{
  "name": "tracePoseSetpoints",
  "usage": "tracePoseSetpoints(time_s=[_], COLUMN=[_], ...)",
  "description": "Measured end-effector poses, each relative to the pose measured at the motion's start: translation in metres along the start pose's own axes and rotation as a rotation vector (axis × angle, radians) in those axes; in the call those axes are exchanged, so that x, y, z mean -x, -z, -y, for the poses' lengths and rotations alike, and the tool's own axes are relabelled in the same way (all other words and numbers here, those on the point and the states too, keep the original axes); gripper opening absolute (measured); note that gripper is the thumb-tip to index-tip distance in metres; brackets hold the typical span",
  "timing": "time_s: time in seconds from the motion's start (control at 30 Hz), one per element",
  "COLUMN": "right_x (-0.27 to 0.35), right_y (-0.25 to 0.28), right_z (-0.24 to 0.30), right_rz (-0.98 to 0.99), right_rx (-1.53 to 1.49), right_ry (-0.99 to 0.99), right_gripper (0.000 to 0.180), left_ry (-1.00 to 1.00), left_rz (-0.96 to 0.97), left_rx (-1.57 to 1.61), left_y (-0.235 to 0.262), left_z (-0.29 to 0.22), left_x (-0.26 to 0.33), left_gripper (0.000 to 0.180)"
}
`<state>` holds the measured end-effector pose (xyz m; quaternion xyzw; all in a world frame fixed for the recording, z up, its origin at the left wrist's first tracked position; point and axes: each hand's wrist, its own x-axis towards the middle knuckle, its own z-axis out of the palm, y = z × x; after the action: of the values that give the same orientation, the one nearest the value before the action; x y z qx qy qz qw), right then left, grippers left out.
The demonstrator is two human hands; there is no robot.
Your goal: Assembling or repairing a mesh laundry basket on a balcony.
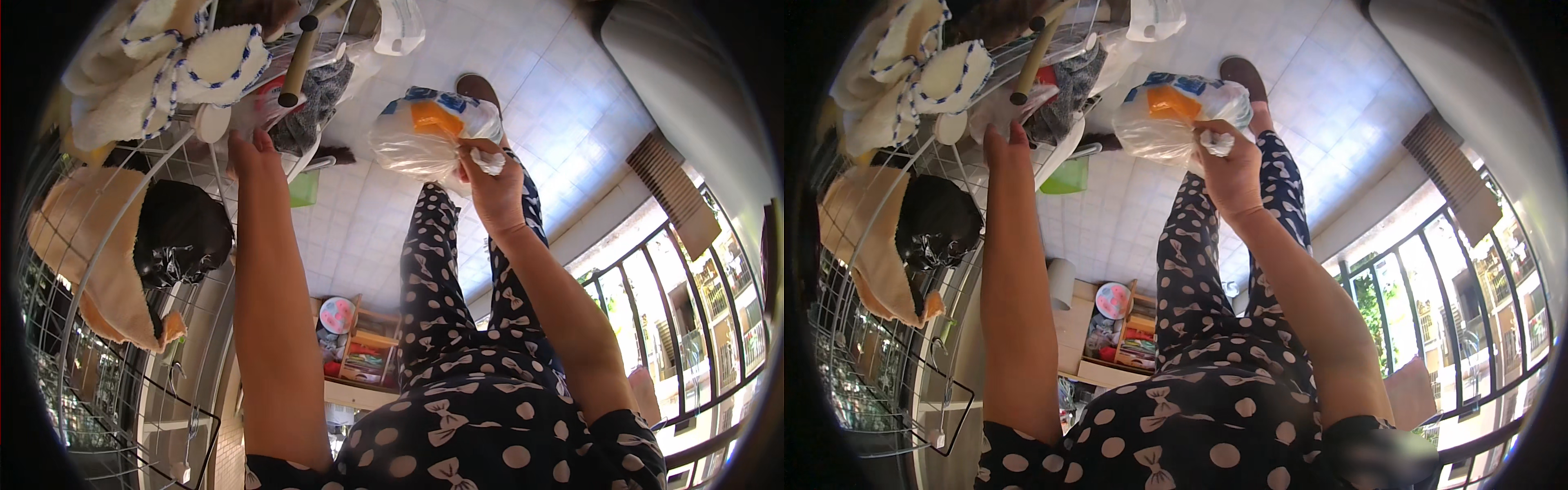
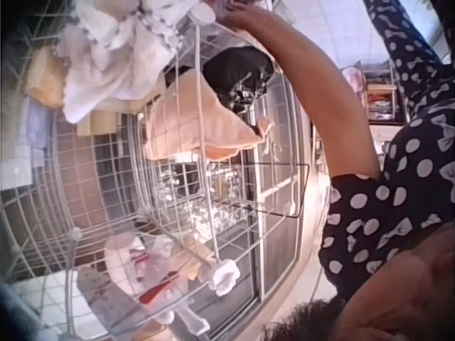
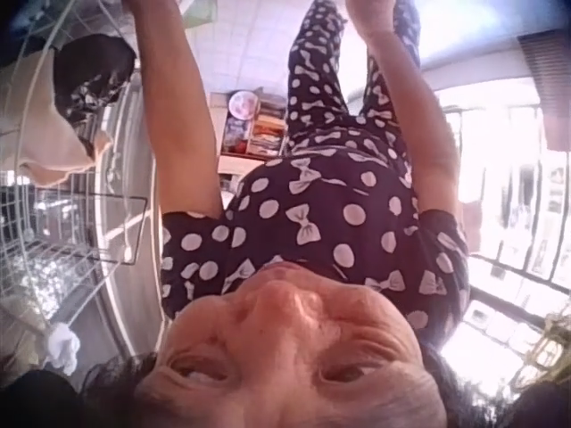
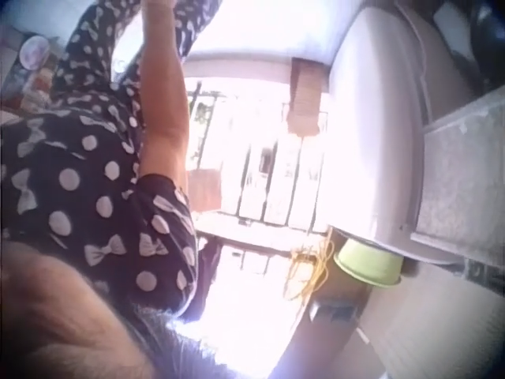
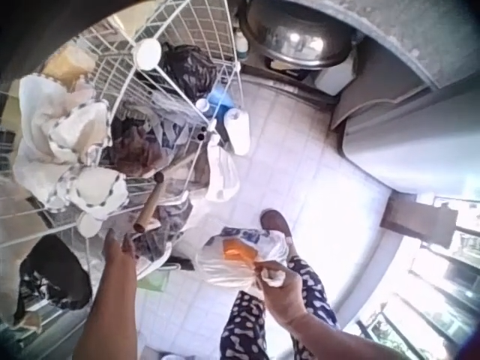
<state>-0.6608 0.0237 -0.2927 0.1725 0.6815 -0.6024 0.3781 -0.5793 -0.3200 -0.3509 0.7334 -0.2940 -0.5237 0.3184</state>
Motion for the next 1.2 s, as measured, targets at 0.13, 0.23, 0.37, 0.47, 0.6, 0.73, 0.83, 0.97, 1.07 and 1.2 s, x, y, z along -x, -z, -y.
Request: tracePoseSetpoints(time_s=[0.13,0.23,0.37,0.47,0.6,0.73,0.83,0.97,1.07,1.2], right_x=[-0.001,0.003,0.003,0.005,0.003,0.003,0.006,0.003,0.000,0.002], right_y=[-0.003,-0.009,-0.012,-0.016,-0.011,-0.007,-0.013,-0.005,0.006,0.006], right_z=[-0.001,0.001,0.004,0.006,0.003,0.000,-0.004,-0.014,-0.020,-0.017], right_rz=[0.042,0.064,0.077,0.076,0.061,0.041,0.062,0.084,0.049,0.042], right_rx=[-0.030,-0.053,-0.008,-0.025,-0.028,0.017,0.052,0.020,-0.005,-0.043], right_ry=[-0.019,-0.029,-0.027,-0.021,-0.006,-0.033,-0.042,-0.026,-0.004,-0.051], right_gripper=[0.013,0.013,0.014,0.014,0.015,0.016,0.016,0.016,0.015,0.016], left_ry=[0.160,0.169,0.022,0.067,-0.045,-0.706,-1.175,-1.136,-0.802,-0.508], left_rz=[0.040,0.059,-0.005,0.107,0.006,-0.030,-0.352,-0.388,-0.204,-0.134], left_rx=[0.028,0.107,-0.091,-0.090,-0.337,-0.715,-1.071,-1.386,-2.395,-2.285], left_y=[0.019,0.026,0.015,0.007,-0.020,-0.013,-0.003,-0.015,-0.045,-0.048], left_z=[-0.007,-0.006,0.014,0.011,0.011,0.007,-0.011,0.000,0.000,-0.011], left_x=[-0.049,-0.057,-0.032,-0.026,-0.010,-0.027,-0.078,-0.087,-0.054,-0.054], left_gripper=[0.028,0.023,0.012,0.008,0.012,0.048,0.077,0.082,0.073,0.061])
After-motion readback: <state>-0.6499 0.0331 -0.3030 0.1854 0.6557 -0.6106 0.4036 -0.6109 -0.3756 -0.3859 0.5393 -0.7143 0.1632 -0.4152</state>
